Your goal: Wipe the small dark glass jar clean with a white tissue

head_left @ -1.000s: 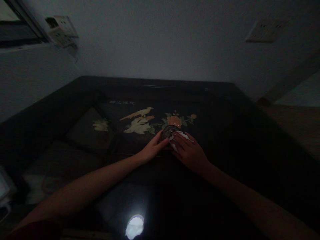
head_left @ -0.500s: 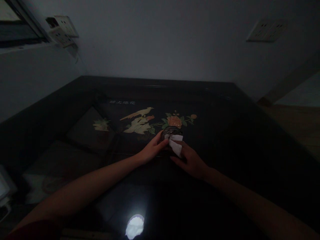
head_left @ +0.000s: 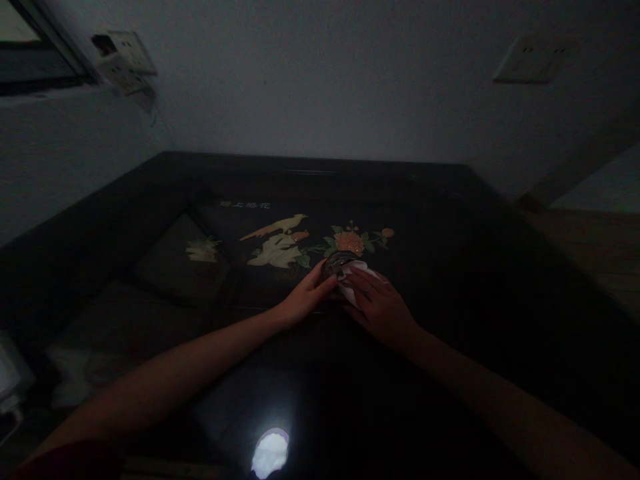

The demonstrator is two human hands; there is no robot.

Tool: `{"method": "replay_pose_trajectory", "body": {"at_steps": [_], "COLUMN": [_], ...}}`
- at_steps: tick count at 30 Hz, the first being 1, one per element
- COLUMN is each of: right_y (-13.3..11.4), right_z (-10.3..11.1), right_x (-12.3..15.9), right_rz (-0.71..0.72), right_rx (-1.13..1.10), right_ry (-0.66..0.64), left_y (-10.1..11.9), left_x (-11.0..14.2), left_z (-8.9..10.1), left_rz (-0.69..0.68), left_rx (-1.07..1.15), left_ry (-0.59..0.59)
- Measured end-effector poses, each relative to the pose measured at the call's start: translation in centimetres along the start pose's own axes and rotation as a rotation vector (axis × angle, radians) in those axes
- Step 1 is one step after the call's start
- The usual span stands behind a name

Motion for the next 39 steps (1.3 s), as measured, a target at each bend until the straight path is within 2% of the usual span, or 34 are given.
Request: {"method": "replay_pose_trajectory", "body": {"at_steps": [5, 11, 19, 22, 33, 39], "right_y": [-0.16, 0.03, 0.05, -0.01, 0.09, 0.00], "right_z": [-0.12, -0.36, -0.33, -0.47, 0.09, 0.26], "right_x": [0.07, 0.16, 0.54, 0.66, -0.09, -0.17], "right_rz": [0.024, -0.041, -0.162, -0.181, 0.006, 0.007], "right_rx": [0.065, 0.002, -0.392, -0.460, -0.040, 0.002], "right_ry": [0.001, -0.032, -0.023, -0.034, -0.022, -0.006], "left_y": [0.15, -0.13, -0.04, -0.03, -0.23, 0.02], "left_x": [0.06, -0.06, 0.17, 0.08, 0.21, 0.18], "left_z": [-0.19, 0.34, 0.41, 0.47, 0.08, -0.18], "left_rz": [0.001, 0.009, 0.008, -0.004, 0.027, 0.015], "left_rx": [0.007, -0.032, -0.076, -0.089, -0.018, -0.021], "left_ry": [0.002, 0.012, 0.018, 0.016, 0.007, 0.000]}}
Point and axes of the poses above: each hand's wrist, its own x-axis away from the middle knuckle, its own z-axis out of the back of the hand, y = z × x, the point moved 10 cm from there along -x, towards the middle knuckle, and after that the axes turned 10 degrees about y, right-handed, at the moved point
